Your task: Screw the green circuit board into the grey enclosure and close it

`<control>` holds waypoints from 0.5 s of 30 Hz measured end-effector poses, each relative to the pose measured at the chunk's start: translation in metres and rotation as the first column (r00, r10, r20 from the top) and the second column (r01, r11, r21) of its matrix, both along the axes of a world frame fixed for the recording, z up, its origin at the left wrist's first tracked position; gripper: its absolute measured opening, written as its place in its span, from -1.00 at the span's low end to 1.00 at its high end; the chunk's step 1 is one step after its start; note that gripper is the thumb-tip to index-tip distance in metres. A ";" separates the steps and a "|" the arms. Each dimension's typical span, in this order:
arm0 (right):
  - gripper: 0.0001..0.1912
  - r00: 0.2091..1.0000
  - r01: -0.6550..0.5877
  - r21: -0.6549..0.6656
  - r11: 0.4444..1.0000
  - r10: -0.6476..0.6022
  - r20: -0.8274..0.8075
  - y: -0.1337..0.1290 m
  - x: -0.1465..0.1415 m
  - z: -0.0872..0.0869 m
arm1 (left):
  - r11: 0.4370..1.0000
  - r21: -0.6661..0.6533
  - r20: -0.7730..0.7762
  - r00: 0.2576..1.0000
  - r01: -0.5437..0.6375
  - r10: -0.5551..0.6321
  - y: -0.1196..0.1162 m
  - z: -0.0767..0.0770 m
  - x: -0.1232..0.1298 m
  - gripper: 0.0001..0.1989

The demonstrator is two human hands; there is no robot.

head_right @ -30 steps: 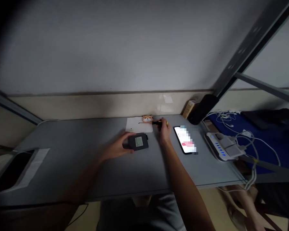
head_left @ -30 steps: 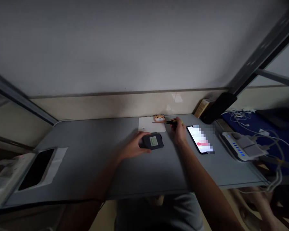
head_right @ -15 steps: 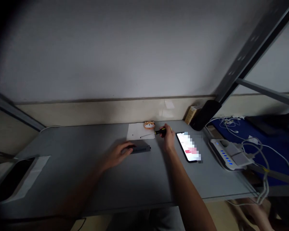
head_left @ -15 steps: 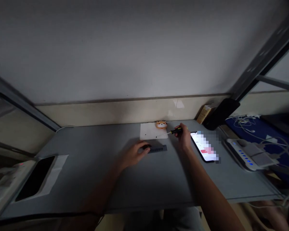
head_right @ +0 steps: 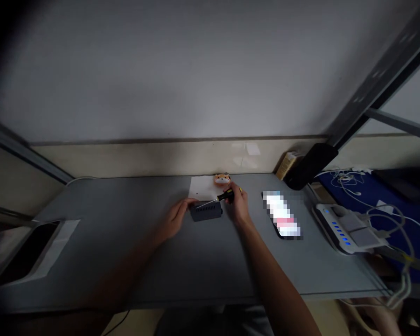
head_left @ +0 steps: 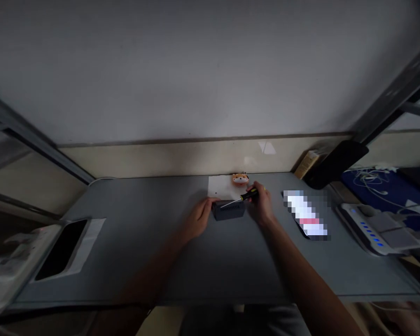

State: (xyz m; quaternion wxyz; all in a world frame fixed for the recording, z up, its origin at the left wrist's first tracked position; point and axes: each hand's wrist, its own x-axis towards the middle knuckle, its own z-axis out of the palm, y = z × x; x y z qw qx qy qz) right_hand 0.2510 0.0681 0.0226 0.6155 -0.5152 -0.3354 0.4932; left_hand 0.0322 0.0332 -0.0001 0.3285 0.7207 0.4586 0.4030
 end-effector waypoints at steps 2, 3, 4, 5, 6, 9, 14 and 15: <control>-0.51 1.000 0.000 -0.014 1.000 0.000 -0.011 0.000 -0.003 0.000 | 0.997 0.071 -0.006 1.000 -0.008 0.008 0.001 -0.001 -0.001 -0.58; -0.51 1.000 0.001 -0.016 1.000 -0.001 -0.018 0.000 -0.004 0.000 | 0.994 0.111 -0.017 1.000 -0.010 0.012 0.002 -0.001 -0.002 -0.62; -0.51 1.000 0.003 -0.017 1.000 -0.003 -0.026 0.000 -0.005 0.000 | 0.988 0.155 -0.028 0.999 -0.012 0.017 0.002 -0.002 -0.002 -0.67; -0.52 0.999 0.006 -0.016 1.000 -0.006 -0.034 0.000 -0.006 0.000 | 0.979 0.201 -0.041 0.999 -0.011 0.020 0.002 -0.002 -0.003 -0.70; -0.53 0.999 0.008 -0.013 1.000 -0.008 -0.041 0.000 -0.006 0.000 | 0.969 0.245 -0.052 0.998 -0.010 0.024 0.002 -0.003 -0.003 -0.73; -0.55 0.999 0.010 0.000 1.000 -0.010 -0.047 -0.001 -0.007 -0.001 | 0.937 0.348 -0.092 0.995 -0.003 0.037 0.001 -0.002 -0.004 -0.75; -0.60 0.999 0.014 0.011 1.000 -0.014 -0.047 -0.002 -0.006 0.000 | 0.892 0.448 -0.163 0.986 0.049 0.027 -0.002 0.002 -0.004 -0.75; -0.60 0.999 0.012 0.017 1.000 -0.011 -0.043 -0.002 -0.006 0.001 | 0.882 0.468 -0.166 0.986 0.056 0.026 -0.002 0.002 -0.004 -0.75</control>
